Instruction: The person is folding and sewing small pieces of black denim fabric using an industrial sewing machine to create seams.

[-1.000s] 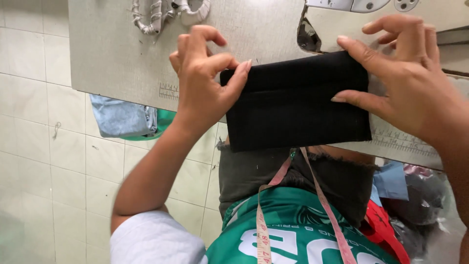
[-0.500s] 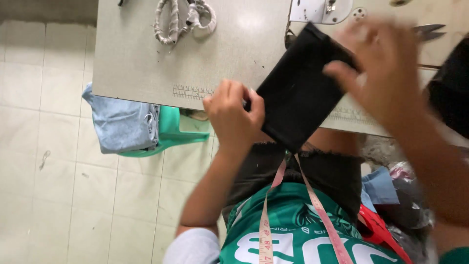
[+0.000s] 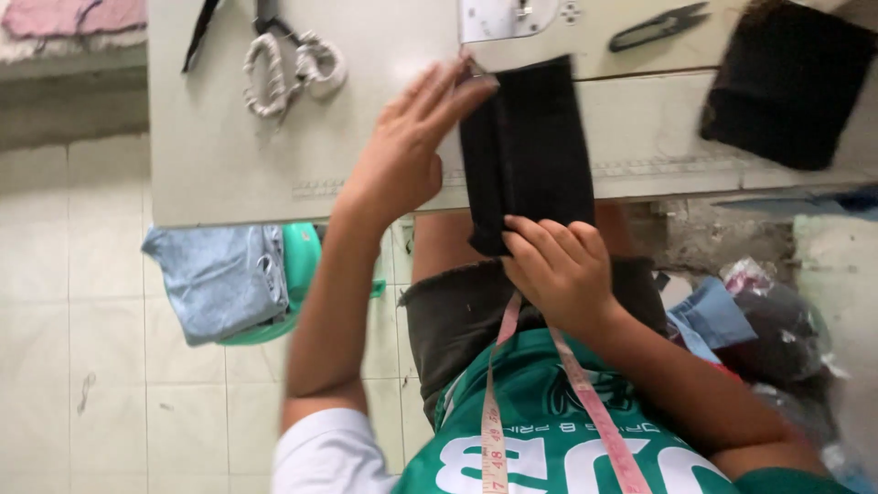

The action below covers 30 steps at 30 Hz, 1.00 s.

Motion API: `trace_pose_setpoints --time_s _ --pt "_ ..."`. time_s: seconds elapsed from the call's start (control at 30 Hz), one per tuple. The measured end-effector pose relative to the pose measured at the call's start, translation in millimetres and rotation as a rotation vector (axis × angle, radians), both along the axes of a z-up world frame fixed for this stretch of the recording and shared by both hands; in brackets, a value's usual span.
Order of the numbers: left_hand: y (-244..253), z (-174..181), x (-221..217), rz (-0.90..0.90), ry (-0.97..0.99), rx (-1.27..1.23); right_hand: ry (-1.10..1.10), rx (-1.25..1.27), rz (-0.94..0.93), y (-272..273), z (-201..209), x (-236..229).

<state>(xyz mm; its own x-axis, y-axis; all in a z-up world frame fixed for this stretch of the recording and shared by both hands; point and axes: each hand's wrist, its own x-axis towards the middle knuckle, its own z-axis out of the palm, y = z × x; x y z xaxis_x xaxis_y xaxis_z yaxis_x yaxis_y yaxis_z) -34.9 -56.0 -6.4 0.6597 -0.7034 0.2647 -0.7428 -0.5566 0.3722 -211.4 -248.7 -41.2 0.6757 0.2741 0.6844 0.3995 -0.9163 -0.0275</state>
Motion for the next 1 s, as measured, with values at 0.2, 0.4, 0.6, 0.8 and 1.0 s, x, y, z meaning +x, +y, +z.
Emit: trace_pose_setpoints --time_s 0.2,0.4,0.6,0.8,1.0 --pt "-20 -13 -33 -0.367 0.047 0.106 0.260 0.139 -0.031 -66 -6 -66" --pt "-40 -40 -102 -0.356 -0.383 0.045 0.300 0.173 -0.084 -123 -15 -149" --pt "-84 -63 -166 -0.572 -0.429 -0.147 0.608 0.171 -0.365 -143 -46 -271" --pt "-102 -81 -180 -0.933 0.006 -0.031 0.717 0.378 -0.413 -90 -60 -332" --pt "-96 -68 -187 -0.937 0.141 0.077 0.595 0.636 -0.390 -73 -71 -337"
